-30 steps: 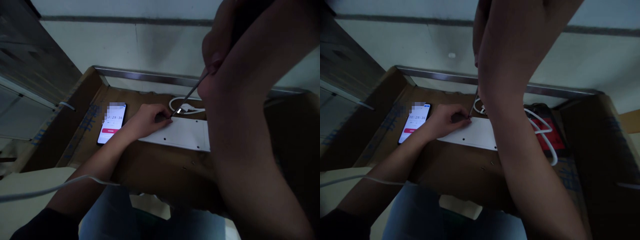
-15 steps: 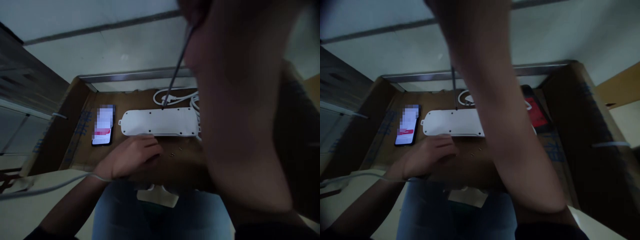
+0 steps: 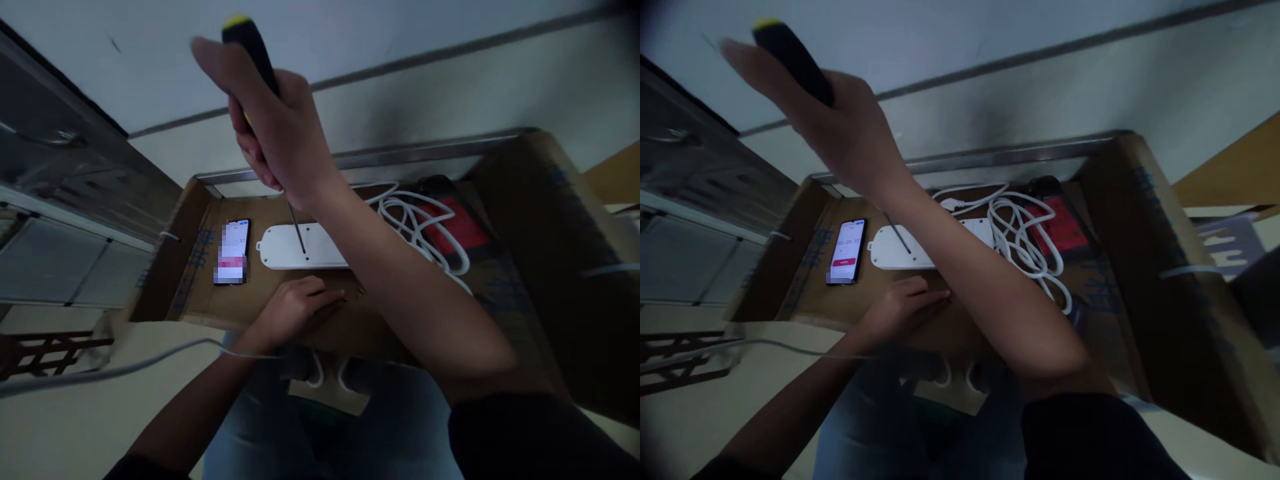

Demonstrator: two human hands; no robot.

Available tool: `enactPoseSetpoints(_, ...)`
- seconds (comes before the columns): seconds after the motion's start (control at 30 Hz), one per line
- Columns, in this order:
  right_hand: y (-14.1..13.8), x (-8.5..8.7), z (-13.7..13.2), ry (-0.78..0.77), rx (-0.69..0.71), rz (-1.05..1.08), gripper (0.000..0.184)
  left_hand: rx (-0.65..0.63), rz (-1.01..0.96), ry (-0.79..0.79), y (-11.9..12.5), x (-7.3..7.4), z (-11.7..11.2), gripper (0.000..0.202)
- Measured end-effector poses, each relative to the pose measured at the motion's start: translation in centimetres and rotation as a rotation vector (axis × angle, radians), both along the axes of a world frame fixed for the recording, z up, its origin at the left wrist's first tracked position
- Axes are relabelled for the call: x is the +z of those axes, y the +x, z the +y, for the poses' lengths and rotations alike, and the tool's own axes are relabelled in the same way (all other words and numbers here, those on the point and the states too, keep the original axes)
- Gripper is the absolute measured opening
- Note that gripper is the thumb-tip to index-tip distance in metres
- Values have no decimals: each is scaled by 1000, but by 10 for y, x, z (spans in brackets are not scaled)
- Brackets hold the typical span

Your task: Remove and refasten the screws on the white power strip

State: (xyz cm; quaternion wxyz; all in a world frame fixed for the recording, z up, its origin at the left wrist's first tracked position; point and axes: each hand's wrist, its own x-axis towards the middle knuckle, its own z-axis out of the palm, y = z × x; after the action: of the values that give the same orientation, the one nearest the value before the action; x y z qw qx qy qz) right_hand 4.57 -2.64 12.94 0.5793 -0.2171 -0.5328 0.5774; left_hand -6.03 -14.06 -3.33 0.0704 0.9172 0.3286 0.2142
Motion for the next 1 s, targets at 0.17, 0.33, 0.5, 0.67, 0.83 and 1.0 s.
enactPoseSetpoints(0.17,-9,-15,9,8,41,57,56,3,59,-1,-1,-4,0,31)
enactPoseSetpoints(0.33,-14,-25,10,7,80,-22,79,14,77,-11,-2,-8,0,35)
enactPoseSetpoints(0.5,-18,-32,8,-17,66,-67,83,19,93,-80,-2,-9,1,32)
enactPoseSetpoints(0.67,-15,-34,-7,31,11,-224,85,12,7,-160,-2,-12,2,29)
enactPoseSetpoints(0.83,2,-47,-36,96,-348,-435,79,262,-209,-137,-5,-13,2,31)
enactPoseSetpoints(1.0,22,-35,-49,184,-530,-821,68,542,-285,-47,-6,-10,10,43)
